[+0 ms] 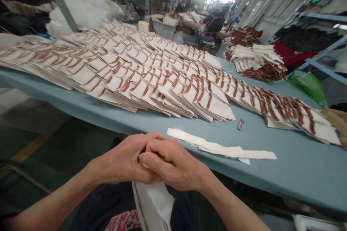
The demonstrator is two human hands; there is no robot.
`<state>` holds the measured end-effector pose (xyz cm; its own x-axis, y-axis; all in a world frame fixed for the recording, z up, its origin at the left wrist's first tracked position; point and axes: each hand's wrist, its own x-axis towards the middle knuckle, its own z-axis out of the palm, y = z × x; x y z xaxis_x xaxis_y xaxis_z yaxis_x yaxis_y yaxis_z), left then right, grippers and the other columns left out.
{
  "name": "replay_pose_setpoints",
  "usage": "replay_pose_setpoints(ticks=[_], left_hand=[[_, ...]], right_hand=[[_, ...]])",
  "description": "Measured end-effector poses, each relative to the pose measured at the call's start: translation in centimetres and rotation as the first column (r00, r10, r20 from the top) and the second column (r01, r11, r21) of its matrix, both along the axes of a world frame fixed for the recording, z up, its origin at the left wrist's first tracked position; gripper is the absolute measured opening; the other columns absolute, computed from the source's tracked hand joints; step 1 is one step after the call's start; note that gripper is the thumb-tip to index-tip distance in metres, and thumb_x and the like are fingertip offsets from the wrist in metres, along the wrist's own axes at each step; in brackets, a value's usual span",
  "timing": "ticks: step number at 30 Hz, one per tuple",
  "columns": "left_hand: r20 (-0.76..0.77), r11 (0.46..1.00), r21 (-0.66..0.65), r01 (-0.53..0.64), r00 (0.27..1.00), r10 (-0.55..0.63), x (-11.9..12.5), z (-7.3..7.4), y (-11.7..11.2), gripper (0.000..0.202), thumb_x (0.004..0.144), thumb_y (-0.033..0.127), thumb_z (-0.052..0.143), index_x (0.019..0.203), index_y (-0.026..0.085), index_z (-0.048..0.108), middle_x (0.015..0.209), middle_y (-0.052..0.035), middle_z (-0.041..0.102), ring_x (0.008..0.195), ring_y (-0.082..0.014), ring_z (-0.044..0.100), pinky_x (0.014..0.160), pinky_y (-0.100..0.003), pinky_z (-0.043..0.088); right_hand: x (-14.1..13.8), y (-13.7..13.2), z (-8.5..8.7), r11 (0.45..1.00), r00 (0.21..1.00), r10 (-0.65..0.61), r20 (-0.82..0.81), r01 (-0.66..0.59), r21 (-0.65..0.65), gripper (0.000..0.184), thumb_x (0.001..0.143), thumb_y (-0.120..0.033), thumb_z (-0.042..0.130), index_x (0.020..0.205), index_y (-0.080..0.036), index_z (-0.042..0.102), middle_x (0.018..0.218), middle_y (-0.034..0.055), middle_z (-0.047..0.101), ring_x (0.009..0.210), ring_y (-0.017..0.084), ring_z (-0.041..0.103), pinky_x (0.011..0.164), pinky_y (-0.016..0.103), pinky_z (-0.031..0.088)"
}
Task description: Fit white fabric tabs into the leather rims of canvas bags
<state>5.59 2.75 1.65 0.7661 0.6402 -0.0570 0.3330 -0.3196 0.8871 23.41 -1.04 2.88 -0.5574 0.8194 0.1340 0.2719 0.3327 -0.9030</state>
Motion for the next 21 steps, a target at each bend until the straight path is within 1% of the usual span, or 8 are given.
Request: replay_pose_setpoints(ticks=[2, 5, 8, 11, 13, 16, 18, 21], left_hand=[[-0.056, 0.994, 0.1, -0.034, 0.998, 0.04, 0.3, -0.6, -0.5, 0.048, 0.07, 0.032, 0.078, 0.116, 0.026, 0.066, 0.097, -0.0012, 0.076, 0.089, -0.0263, 0.069, 0.078, -0.032, 0.051], [-0.097, 0.972, 0.221, -0.077, 0.99, 0.1, 0.4, -1.5, -1.0, 0.048, 0.069, 0.031, 0.078, 0.116, 0.023, 0.068, 0.103, -0.0055, 0.077, 0.098, -0.0324, 0.071, 0.088, -0.04, 0.051], [-0.087, 0.956, 0.271, -0.112, 0.986, 0.14, 0.1, -1.9, -1.1, 0.072, 0.067, 0.038, 0.085, 0.132, 0.018, 0.063, 0.115, -0.0122, 0.076, 0.108, -0.0374, 0.068, 0.098, -0.049, 0.048], [-0.075, 0.974, 0.204, -0.103, 0.99, 0.12, -0.7, -1.7, -0.7, 0.097, 0.06, 0.052, 0.092, 0.143, 0.019, 0.057, 0.124, -0.0139, 0.072, 0.114, -0.0381, 0.064, 0.1, -0.05, 0.047], [-0.056, 0.994, 0.073, -0.087, 0.994, 0.091, -1.1, -1.2, -0.4, 0.099, 0.058, 0.057, 0.093, 0.144, 0.022, 0.057, 0.123, -0.0112, 0.073, 0.111, -0.0355, 0.066, 0.095, -0.047, 0.05], [-0.034, 0.992, -0.119, -0.042, 0.999, 0.039, -1.1, -0.3, 0.0, 0.097, 0.059, 0.058, 0.09, 0.143, 0.022, 0.057, 0.109, -0.0062, 0.076, 0.095, -0.0296, 0.07, 0.082, -0.037, 0.054], [-0.069, 0.994, -0.106, -0.034, 0.997, 0.027, -0.7, 0.2, 0.1, 0.092, 0.064, 0.054, 0.087, 0.143, 0.021, 0.056, 0.1, -0.0045, 0.077, 0.086, -0.0278, 0.071, 0.076, -0.035, 0.054], [-0.128, 0.998, 0.043, -0.052, 0.99, 0.057, 0.3, 0.2, -0.3, 0.076, 0.068, 0.042, 0.08, 0.138, 0.021, 0.059, 0.101, -0.0058, 0.079, 0.087, -0.03, 0.073, 0.078, -0.037, 0.053]], right_hand=[[-0.2, -0.4, -0.5, 0.999, 0.999, -0.037, 0.012, 0.037, 0.024, 0.033, 0.103, -0.032, 0.049, 0.072, -0.021, 0.049, 0.074, -0.0007, 0.053, 0.069, 0.015, 0.046, 0.064, 0.028, 0.036], [-0.2, -0.8, -1.9, 0.99, 0.993, -0.121, 0.007, 0.121, -0.07, 0.041, 0.104, -0.04, 0.049, 0.068, -0.021, 0.045, 0.068, -0.0034, 0.045, 0.063, 0.012, 0.04, 0.059, 0.026, 0.032], [-0.1, -1.0, -3.1, 0.962, 0.981, -0.183, -0.062, 0.166, -0.218, 0.05, 0.102, -0.056, 0.049, 0.068, -0.021, 0.043, 0.064, -0.0048, 0.04, 0.058, 0.011, 0.034, 0.054, 0.025, 0.029], [0.0, -1.0, -3.2, 0.954, 0.971, -0.182, -0.154, 0.136, -0.268, 0.053, 0.099, -0.063, 0.052, 0.069, -0.02, 0.046, 0.067, -0.0037, 0.042, 0.062, 0.012, 0.036, 0.056, 0.025, 0.031], [0.1, -1.1, -2.8, 0.959, 0.969, -0.152, -0.192, 0.097, -0.268, 0.053, 0.1, -0.061, 0.054, 0.068, -0.02, 0.045, 0.068, -0.0039, 0.039, 0.063, 0.012, 0.034, 0.057, 0.025, 0.03], [0.1, -1.1, -2.2, 0.945, 0.97, -0.07, -0.232, -0.01, -0.327, 0.052, 0.1, -0.06, 0.055, 0.068, -0.02, 0.045, 0.068, -0.0046, 0.035, 0.063, 0.011, 0.031, 0.056, 0.025, 0.027], [0.1, -1.1, -2.1, 0.923, 0.962, -0.038, -0.271, -0.07, -0.378, 0.052, 0.098, -0.062, 0.056, 0.069, -0.02, 0.045, 0.067, -0.0051, 0.035, 0.061, 0.011, 0.029, 0.055, 0.025, 0.026], [0.0, -0.9, -2.4, 0.917, 0.95, -0.053, -0.308, -0.075, -0.391, 0.052, 0.097, -0.061, 0.059, 0.069, -0.02, 0.045, 0.066, -0.0054, 0.036, 0.06, 0.011, 0.029, 0.053, 0.024, 0.026]])
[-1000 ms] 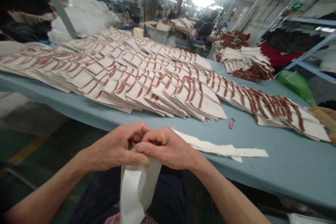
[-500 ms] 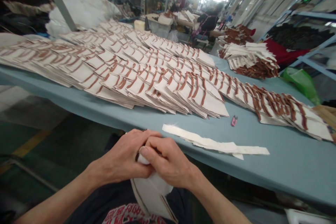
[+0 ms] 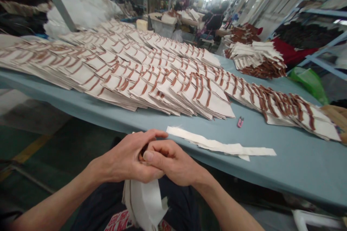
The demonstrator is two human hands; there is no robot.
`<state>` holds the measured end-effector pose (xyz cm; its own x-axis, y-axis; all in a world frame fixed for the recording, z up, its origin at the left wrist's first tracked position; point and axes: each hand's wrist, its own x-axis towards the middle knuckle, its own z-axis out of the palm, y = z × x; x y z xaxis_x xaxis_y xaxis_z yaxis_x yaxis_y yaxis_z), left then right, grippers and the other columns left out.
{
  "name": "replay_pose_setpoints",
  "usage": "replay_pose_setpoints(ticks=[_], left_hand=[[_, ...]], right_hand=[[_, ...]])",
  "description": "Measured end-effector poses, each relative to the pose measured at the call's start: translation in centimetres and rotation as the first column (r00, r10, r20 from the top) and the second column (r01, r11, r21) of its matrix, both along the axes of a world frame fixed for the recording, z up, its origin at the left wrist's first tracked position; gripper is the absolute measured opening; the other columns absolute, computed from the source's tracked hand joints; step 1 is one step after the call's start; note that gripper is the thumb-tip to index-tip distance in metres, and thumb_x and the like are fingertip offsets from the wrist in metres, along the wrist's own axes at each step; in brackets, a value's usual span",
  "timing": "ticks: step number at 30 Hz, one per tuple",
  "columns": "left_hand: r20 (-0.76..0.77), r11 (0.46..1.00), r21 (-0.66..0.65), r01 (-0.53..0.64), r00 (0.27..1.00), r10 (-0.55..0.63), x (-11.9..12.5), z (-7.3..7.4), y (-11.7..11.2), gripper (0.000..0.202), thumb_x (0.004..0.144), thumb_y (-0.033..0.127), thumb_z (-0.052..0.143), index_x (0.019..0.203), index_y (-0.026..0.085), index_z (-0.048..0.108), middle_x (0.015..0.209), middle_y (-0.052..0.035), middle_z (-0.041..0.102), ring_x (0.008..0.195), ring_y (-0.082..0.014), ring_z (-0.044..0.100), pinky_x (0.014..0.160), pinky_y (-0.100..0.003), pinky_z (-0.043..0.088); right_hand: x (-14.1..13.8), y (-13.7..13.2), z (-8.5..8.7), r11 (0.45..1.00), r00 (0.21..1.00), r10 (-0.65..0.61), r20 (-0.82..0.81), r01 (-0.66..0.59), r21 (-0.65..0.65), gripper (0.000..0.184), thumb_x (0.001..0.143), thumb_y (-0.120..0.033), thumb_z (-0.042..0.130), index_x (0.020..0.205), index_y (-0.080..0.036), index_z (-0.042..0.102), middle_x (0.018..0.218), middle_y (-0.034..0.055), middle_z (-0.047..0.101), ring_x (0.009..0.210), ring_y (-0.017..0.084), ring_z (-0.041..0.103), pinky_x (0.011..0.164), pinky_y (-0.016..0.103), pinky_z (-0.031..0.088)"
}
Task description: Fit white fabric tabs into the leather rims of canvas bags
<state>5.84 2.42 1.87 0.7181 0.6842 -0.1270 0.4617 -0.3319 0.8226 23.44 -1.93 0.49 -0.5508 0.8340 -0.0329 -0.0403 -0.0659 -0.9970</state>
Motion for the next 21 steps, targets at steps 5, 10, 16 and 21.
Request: replay_pose_setpoints(ticks=[5, 10, 16, 21], left_hand=[[0.083, 0.994, 0.107, 0.0, 0.997, -0.009, 1.0, -3.0, -1.2, 0.065, 0.067, 0.026, 0.071, 0.131, 0.022, 0.061, 0.109, -0.0056, 0.078, 0.099, -0.0303, 0.072, 0.09, -0.039, 0.052], [0.096, 0.98, 0.193, -0.043, 0.995, 0.025, 0.3, -4.6, -1.2, 0.073, 0.06, 0.034, 0.084, 0.127, 0.022, 0.061, 0.115, -0.0083, 0.074, 0.1, -0.0319, 0.067, 0.093, -0.044, 0.048], [0.208, 0.991, -0.111, 0.076, 0.977, -0.051, -2.7, -2.3, 1.8, 0.053, 0.077, 0.07, 0.069, 0.083, 0.017, 0.065, 0.081, -0.0003, 0.064, 0.075, -0.0188, 0.055, 0.067, -0.028, 0.042], [0.315, 0.978, -0.177, 0.111, 0.948, -0.05, -3.4, -3.3, 2.6, 0.076, 0.099, 0.074, 0.018, 0.07, 0.016, 0.058, 0.066, 0.0007, 0.051, 0.063, -0.0155, 0.043, 0.063, -0.028, 0.038]], right_hand=[[-0.4, -0.1, -0.9, 0.985, 0.991, -0.126, 0.034, 0.121, 0.12, 0.052, 0.098, -0.058, 0.059, 0.065, -0.02, 0.049, 0.069, -0.0015, 0.047, 0.064, 0.013, 0.041, 0.058, 0.025, 0.036], [0.2, -0.3, -0.5, 0.974, 0.98, -0.149, 0.132, 0.123, 0.192, 0.048, 0.102, -0.053, 0.055, 0.069, -0.019, 0.051, 0.07, -0.0015, 0.049, 0.065, 0.013, 0.044, 0.06, 0.025, 0.037], [2.1, -0.6, 1.6, 0.967, 0.939, -0.12, 0.323, 0.036, 0.253, 0.052, 0.102, -0.059, 0.05, 0.067, -0.021, 0.045, 0.063, -0.0044, 0.039, 0.058, 0.012, 0.033, 0.054, 0.027, 0.026], [3.2, -1.5, 1.3, 0.924, 0.943, -0.266, 0.199, 0.191, 0.331, 0.052, 0.103, -0.06, 0.048, 0.068, -0.023, 0.038, 0.063, -0.0046, 0.036, 0.058, 0.013, 0.032, 0.055, 0.028, 0.028]])
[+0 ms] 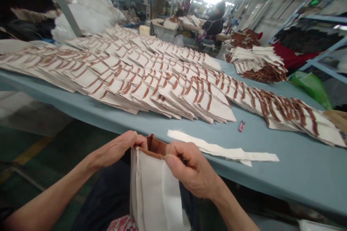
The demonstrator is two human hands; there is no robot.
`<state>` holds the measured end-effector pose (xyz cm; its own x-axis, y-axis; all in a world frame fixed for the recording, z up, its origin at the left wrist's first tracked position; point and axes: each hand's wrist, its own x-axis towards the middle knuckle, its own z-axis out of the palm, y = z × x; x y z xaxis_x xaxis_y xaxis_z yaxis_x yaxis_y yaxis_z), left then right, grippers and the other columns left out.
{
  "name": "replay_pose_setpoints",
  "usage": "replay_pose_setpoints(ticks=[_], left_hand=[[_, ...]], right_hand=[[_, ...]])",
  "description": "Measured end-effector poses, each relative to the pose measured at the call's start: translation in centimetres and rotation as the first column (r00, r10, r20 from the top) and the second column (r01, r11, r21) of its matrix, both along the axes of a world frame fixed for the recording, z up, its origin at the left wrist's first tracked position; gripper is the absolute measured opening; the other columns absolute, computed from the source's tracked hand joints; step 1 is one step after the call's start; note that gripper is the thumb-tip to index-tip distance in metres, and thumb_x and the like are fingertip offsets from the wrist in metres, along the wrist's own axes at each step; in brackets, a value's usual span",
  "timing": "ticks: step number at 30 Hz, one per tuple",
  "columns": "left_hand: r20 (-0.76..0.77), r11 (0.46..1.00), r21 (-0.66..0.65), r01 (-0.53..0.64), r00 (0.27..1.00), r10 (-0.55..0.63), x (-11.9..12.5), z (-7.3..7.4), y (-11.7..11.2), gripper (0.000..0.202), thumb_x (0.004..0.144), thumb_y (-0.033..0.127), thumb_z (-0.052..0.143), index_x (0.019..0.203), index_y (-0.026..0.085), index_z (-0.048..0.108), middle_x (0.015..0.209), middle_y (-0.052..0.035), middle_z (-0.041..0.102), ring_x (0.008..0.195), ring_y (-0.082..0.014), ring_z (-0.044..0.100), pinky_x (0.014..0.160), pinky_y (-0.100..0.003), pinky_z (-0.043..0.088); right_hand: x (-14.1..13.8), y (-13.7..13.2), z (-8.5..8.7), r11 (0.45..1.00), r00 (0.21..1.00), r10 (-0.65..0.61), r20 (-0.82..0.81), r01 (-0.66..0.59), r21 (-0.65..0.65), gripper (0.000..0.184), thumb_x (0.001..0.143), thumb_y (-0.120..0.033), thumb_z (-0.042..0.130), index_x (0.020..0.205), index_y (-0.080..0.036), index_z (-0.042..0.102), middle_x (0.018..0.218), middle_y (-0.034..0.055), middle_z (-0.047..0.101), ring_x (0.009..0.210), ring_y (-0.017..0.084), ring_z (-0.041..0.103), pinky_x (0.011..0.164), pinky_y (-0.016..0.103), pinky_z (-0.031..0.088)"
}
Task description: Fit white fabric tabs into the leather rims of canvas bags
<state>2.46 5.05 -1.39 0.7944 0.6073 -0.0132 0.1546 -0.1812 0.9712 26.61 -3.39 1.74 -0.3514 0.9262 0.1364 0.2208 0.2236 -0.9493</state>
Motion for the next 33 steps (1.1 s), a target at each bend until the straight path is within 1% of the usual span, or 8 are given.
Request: replay_pose_setpoints(ticks=[4, 7, 10, 13, 22, 25, 28, 33], left_hand=[[-0.009, 0.999, 0.041, -0.026, 1.0, 0.026, -0.1, 0.3, -0.5, 0.055, 0.104, 0.055, 0.03, 0.076, 0.017, 0.059, 0.071, 0.0012, 0.05, 0.072, -0.0166, 0.045, 0.071, -0.028, 0.041], [0.041, 0.996, 0.043, 0.079, 0.996, -0.081, -0.1, 1.7, -0.6, 0.039, 0.1, 0.041, 0.039, 0.077, 0.017, 0.06, 0.073, 0.0008, 0.053, 0.071, -0.0157, 0.046, 0.068, -0.026, 0.039], [0.042, 0.986, 0.001, 0.166, 0.985, -0.166, 0.2, 3.2, -0.6, 0.025, 0.089, 0.035, 0.051, 0.076, 0.016, 0.059, 0.068, 0.002, 0.05, 0.064, -0.0135, 0.043, 0.058, -0.024, 0.033], [0.025, 0.99, -0.001, 0.138, 0.99, -0.138, 0.5, 4.0, -1.0, 0.019, 0.082, 0.032, 0.056, 0.073, 0.016, 0.057, 0.064, 0.0038, 0.044, 0.059, -0.0112, 0.038, 0.053, -0.022, 0.028], [0.032, 0.997, -0.005, 0.078, 0.996, -0.078, 0.2, 3.3, -2.0, 0.019, 0.084, 0.03, 0.057, 0.073, 0.014, 0.059, 0.064, 0.003, 0.048, 0.061, -0.011, 0.042, 0.056, -0.022, 0.03], [0.085, 0.997, -0.041, 0.069, 0.994, -0.065, 0.1, 3.5, -2.0, 0.025, 0.085, 0.033, 0.056, 0.069, 0.014, 0.057, 0.061, 0.0038, 0.044, 0.058, -0.0101, 0.038, 0.053, -0.022, 0.027], [0.109, 0.996, -0.049, 0.072, 0.992, -0.066, 0.1, 3.9, -2.4, 0.022, 0.083, 0.029, 0.057, 0.066, 0.015, 0.055, 0.06, 0.0046, 0.042, 0.056, -0.009, 0.034, 0.051, -0.021, 0.026], [0.099, 1.0, 0.016, 0.025, 0.995, -0.027, 0.0, 3.8, -3.3, 0.017, 0.08, 0.021, 0.057, 0.065, 0.016, 0.052, 0.059, 0.0055, 0.042, 0.054, -0.0079, 0.034, 0.05, -0.02, 0.026]], right_hand=[[1.7, 0.0, -1.5, 0.993, 0.991, -0.121, 0.056, 0.12, 0.013, 0.048, 0.104, -0.055, 0.047, 0.07, -0.022, 0.041, 0.067, -0.003, 0.041, 0.061, 0.014, 0.037, 0.057, 0.028, 0.032], [2.6, 0.4, -2.9, 0.983, 0.974, -0.169, 0.152, 0.177, -0.039, 0.048, 0.104, -0.056, 0.047, 0.071, -0.022, 0.045, 0.068, -0.0028, 0.042, 0.064, 0.014, 0.04, 0.059, 0.028, 0.035], [2.7, 0.7, -3.9, 0.98, 0.971, -0.165, 0.173, 0.182, -0.084, 0.049, 0.104, -0.058, 0.047, 0.074, -0.02, 0.052, 0.07, -0.0027, 0.045, 0.066, 0.014, 0.042, 0.062, 0.028, 0.036], [2.1, 0.9, -4.2, 0.983, 0.981, -0.118, 0.152, 0.138, -0.124, 0.05, 0.102, -0.062, 0.047, 0.079, -0.019, 0.056, 0.074, -0.0017, 0.05, 0.069, 0.015, 0.046, 0.065, 0.028, 0.038], [1.1, 0.7, -4.4, 0.986, 0.98, -0.104, 0.168, 0.124, -0.113, 0.047, 0.104, -0.058, 0.047, 0.08, -0.018, 0.057, 0.077, 0.0005, 0.055, 0.073, 0.016, 0.05, 0.069, 0.029, 0.04], [1.0, 0.7, -3.9, 0.99, 0.977, -0.098, 0.192, 0.116, -0.082, 0.04, 0.105, -0.049, 0.047, 0.081, -0.019, 0.058, 0.078, 0.0006, 0.057, 0.074, 0.017, 0.052, 0.07, 0.029, 0.041], [0.5, 0.5, -2.4, 0.998, 0.973, -0.056, 0.224, 0.059, -0.005, 0.03, 0.105, -0.037, 0.043, 0.086, -0.019, 0.06, 0.082, 0.0019, 0.061, 0.078, 0.018, 0.056, 0.074, 0.029, 0.043], [-2.2, 0.0, 0.9, 0.948, 0.953, -0.026, 0.301, -0.073, 0.311, 0.011, 0.09, -0.027, 0.055, 0.082, -0.021, 0.058, 0.076, 0.0012, 0.06, 0.071, 0.017, 0.053, 0.067, 0.028, 0.037]])
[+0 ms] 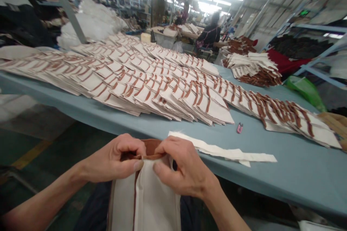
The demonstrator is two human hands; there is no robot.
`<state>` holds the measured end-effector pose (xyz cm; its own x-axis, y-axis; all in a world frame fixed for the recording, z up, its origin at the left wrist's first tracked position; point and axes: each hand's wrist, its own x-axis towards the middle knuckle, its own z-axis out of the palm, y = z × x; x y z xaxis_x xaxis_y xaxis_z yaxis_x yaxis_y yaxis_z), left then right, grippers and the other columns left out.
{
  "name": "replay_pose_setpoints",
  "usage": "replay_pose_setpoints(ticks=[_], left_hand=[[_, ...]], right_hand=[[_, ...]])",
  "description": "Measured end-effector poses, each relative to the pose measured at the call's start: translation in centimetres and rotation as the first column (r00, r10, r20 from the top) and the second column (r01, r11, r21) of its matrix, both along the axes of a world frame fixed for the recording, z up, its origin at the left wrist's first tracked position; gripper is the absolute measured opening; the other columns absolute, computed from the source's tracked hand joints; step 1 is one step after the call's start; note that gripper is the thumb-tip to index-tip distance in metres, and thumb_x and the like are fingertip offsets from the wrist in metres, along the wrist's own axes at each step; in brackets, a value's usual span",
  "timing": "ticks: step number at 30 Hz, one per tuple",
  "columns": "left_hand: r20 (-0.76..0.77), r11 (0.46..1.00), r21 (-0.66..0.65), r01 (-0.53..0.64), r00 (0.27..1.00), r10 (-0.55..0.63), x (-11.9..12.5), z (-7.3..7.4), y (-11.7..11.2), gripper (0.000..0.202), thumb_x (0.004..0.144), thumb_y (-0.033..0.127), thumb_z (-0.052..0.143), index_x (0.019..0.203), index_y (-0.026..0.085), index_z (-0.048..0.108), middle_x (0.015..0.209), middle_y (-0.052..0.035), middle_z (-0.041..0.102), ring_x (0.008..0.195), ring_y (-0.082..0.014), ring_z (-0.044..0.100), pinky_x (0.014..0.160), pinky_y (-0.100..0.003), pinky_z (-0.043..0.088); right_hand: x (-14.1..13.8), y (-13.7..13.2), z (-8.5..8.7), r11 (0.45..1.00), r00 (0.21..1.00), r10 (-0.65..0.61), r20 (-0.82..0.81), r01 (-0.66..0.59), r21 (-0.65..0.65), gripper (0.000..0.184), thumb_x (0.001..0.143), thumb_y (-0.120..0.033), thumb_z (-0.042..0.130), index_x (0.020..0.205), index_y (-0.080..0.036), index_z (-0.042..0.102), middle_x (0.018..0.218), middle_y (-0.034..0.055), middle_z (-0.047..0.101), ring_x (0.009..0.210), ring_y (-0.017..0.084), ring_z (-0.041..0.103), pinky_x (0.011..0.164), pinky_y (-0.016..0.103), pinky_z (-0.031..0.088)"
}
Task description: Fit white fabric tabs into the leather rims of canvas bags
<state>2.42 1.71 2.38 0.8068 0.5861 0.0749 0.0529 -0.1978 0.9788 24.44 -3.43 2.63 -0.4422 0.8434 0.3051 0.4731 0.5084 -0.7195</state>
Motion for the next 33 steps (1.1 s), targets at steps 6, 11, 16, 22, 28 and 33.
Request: replay_pose_setpoints(ticks=[6, 11, 16, 22, 28, 33], left_hand=[[-0.078, 0.979, 0.205, -0.022, 0.996, 0.039, -1.4, 1.1, 0.2, 0.02, 0.085, 0.015, 0.057, 0.065, 0.015, 0.054, 0.06, 0.0065, 0.042, 0.056, -0.0072, 0.036, 0.052, -0.019, 0.027], [-0.168, 0.98, 0.194, 0.052, 0.986, -0.02, -3.2, 2.6, 1.4, 0.02, 0.095, 0.027, 0.063, 0.085, 0.012, 0.071, 0.07, 0.0034, 0.061, 0.062, -0.0088, 0.049, 0.056, -0.018, 0.035], [-0.227, 0.979, 0.164, 0.121, 0.97, -0.082, -3.8, 2.7, 2.3, 0.023, 0.099, 0.031, 0.063, 0.094, 0.012, 0.076, 0.075, 0.0015, 0.068, 0.066, -0.01, 0.055, 0.06, -0.018, 0.038], [-0.289, 0.985, 0.112, 0.131, 0.953, -0.094, -3.4, 3.2, 2.9, 0.024, 0.096, 0.029, 0.063, 0.091, 0.011, 0.077, 0.07, 0.0013, 0.066, 0.062, -0.0098, 0.053, 0.056, -0.018, 0.037], [-0.33, 0.99, 0.08, 0.116, 0.94, -0.083, -2.5, 3.2, 3.3, 0.021, 0.092, 0.025, 0.062, 0.091, 0.012, 0.078, 0.072, -0.0002, 0.07, 0.065, -0.0113, 0.057, 0.059, -0.018, 0.041], [-0.351, 0.986, 0.163, 0.024, 0.936, 0.036, -1.7, 2.7, 2.8, 0.013, 0.085, 0.015, 0.059, 0.078, 0.013, 0.07, 0.065, 0.0042, 0.061, 0.061, -0.0095, 0.051, 0.055, -0.016, 0.037]], right_hand=[[-2.2, 0.5, 0.9, 0.994, 0.998, 0.062, 0.03, -0.065, 0.087, 0.011, 0.09, -0.014, 0.056, 0.081, -0.021, 0.056, 0.071, -0.0025, 0.061, 0.062, 0.012, 0.05, 0.063, 0.024, 0.037], [-2.6, 1.2, 0.5, 0.995, 0.997, 0.07, 0.028, -0.072, 0.074, 0.011, 0.089, -0.012, 0.056, 0.083, -0.02, 0.059, 0.071, -0.0026, 0.062, 0.061, 0.012, 0.05, 0.062, 0.023, 0.035], [-2.9, 1.6, 0.1, 0.996, 0.996, 0.087, -0.018, -0.087, 0.012, 0.011, 0.089, -0.013, 0.057, 0.08, -0.02, 0.058, 0.068, -0.0047, 0.057, 0.059, 0.01, 0.046, 0.06, 0.022, 0.033], [-2.7, 2.1, -0.2, 0.994, 0.993, 0.108, -0.04, -0.109, -0.022, 0.01, 0.09, -0.015, 0.057, 0.081, -0.02, 0.056, 0.067, -0.0059, 0.053, 0.058, 0.01, 0.044, 0.06, 0.022, 0.032], [-2.3, 2.4, -0.7, 0.994, 0.994, 0.1, -0.054, -0.101, -0.031, 0.017, 0.096, -0.019, 0.051, 0.08, -0.02, 0.055, 0.068, -0.0042, 0.054, 0.059, 0.011, 0.046, 0.06, 0.023, 0.032], [-2.0, 2.5, -1.1, 0.995, 0.995, 0.079, -0.061, -0.082, -0.054, 0.016, 0.096, -0.019, 0.051, 0.08, -0.02, 0.054, 0.067, -0.0043, 0.054, 0.058, 0.011, 0.046, 0.06, 0.023, 0.033]])
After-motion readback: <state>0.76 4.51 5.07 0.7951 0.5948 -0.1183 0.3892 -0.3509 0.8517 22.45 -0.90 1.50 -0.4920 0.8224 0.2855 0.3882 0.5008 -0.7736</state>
